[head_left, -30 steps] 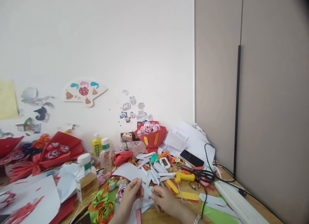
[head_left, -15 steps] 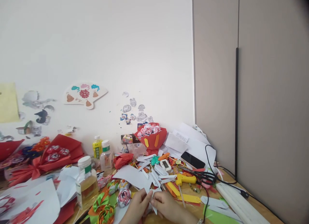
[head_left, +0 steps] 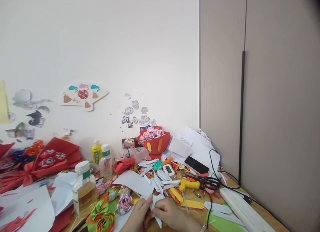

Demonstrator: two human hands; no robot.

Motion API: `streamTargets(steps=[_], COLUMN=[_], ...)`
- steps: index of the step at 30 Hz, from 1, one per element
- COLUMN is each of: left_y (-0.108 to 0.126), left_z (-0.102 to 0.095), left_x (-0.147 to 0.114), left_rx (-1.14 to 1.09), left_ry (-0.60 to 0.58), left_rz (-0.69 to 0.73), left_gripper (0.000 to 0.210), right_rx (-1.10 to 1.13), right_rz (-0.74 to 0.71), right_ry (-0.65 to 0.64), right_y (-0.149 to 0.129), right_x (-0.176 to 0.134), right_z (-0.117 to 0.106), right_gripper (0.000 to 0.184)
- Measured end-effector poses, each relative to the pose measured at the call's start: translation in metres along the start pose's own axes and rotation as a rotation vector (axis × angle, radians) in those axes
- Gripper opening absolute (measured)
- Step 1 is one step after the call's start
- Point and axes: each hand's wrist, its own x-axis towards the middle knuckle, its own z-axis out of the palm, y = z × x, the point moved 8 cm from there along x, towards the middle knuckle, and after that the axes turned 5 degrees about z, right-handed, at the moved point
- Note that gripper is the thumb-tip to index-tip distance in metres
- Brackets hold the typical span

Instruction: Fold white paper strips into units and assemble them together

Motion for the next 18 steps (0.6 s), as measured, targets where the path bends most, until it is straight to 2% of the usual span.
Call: streamTargets(steps=[3,6,10,18], left_y=[0.008,0.010,0.005,-0.008], left_z=[-0.003,-0.012,-0.020,-0.026], left_x=[-0.004,-0.003,0.003,0.013], left_rx=[-0.012,-0.056,-0.133,-0.125], left_ry=[0.000,0.056,0.107,0.132], left_rz=[0.009,0.013,0.034,0.016], left_gripper=[0.058,0.054,0.053,0.058], right_rx=[-0.012,-0.009,-0.064,-0.057], right_rz=[0.018,0.057,0.052,0.051], right_ry=[-0.035,-0.054,0.006,0.017], right_y=[0.002,0.007,0.006,0.002], right_x=[-0.002,-0.003,-0.003,-0.003], right_z=[0.002,0.005,0.002,-0.004], right_gripper=[0.032,0.030,0.031,0.038])
